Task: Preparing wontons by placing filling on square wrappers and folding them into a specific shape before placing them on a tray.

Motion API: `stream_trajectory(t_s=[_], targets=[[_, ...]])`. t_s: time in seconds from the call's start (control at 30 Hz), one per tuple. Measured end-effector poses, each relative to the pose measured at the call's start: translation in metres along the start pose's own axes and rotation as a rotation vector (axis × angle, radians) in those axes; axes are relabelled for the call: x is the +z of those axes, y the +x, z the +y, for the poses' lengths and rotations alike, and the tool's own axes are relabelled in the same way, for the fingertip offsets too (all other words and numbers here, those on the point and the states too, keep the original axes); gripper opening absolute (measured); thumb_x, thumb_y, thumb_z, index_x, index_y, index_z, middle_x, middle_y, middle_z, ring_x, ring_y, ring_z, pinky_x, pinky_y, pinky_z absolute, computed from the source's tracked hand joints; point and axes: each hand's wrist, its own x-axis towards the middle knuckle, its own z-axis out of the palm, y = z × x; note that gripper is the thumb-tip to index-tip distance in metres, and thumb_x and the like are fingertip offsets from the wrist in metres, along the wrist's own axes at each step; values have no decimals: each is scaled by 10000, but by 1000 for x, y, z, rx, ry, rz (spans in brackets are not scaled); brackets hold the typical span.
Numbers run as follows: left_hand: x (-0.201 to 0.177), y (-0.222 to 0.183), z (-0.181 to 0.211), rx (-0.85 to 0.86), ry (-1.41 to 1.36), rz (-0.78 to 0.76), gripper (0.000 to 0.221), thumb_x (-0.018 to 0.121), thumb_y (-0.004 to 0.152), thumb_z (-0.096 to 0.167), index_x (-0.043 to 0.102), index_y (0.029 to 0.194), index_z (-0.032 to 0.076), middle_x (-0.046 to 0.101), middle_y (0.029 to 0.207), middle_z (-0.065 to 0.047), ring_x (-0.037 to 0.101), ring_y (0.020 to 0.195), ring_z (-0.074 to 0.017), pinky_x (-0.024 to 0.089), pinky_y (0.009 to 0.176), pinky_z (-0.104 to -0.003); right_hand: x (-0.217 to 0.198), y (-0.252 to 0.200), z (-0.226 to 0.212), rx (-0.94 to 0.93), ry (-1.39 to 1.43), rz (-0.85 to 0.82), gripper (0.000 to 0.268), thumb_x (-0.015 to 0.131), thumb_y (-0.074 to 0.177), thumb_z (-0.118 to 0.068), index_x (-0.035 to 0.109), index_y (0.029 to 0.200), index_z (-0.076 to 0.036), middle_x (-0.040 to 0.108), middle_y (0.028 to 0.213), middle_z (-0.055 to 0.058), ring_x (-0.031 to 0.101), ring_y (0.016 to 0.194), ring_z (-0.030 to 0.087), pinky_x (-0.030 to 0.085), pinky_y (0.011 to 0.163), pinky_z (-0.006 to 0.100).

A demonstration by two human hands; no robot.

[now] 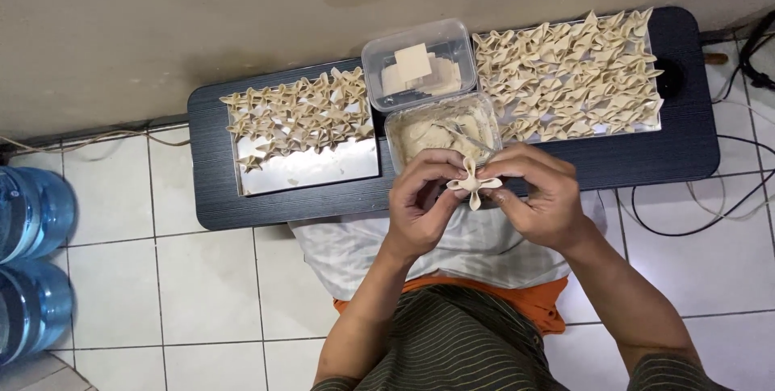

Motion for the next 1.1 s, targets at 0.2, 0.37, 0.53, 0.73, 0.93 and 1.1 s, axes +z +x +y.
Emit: stream_trajectory(t_s=[0.2,0.37,0.53,0.73,0.93,1.1], targets=[[1,-1,-1,-4,-6,5,134,745,926,14,697,1009,-80,669,999,-216,668,973,-262,593,842,-390,2,-3,-1,10,-20,11,62,742,917,-19,760,948,32,724,798,149,680,663,254,561,642,371],[2,-4,-4,-15,-11,-6,162,721,945,7,676,1060,-97,661,1026,-210,667,1008,-281,587,863,-392,-1,-5,-2,15,-28,49,68,751,916,-20,758,956,36,728,817,158,700,686,275,563,649,381],[9,-7,-11,-3,57,-43,139,697,967,37,676,1047,-75,654,1003,-191,641,970,-257,579,839,-399,-7,-5,-10,29,-27,60,58,739,926,-27,757,949,23,732,817,163,711,692,298,563,647,396],[23,-8,-16,-12,56,-67,141,699,962,52,677,1022,-74,636,949,-186,626,916,-256,554,808,-401,-25,-7,-18,30,-53,41,48,737,916,-1,751,959,16,739,820,142,725,704,279,567,649,374],[35,-6,-27,-6,75,-59,166,707,972,96,678,1008,-64,639,930,-168,623,890,-249,539,798,-395,-41,-7,-15,37,-42,41,72,718,916,3,750,981,9,745,827,136,731,713,280,572,652,382],[40,-2,-41,-33,31,-57,164,698,972,101,660,1012,-53,611,957,-173,594,925,-257,505,840,-396,-50,1,-11,40,-14,19,67,715,918,5,753,974,-4,738,804,122,725,693,282,574,628,380]])
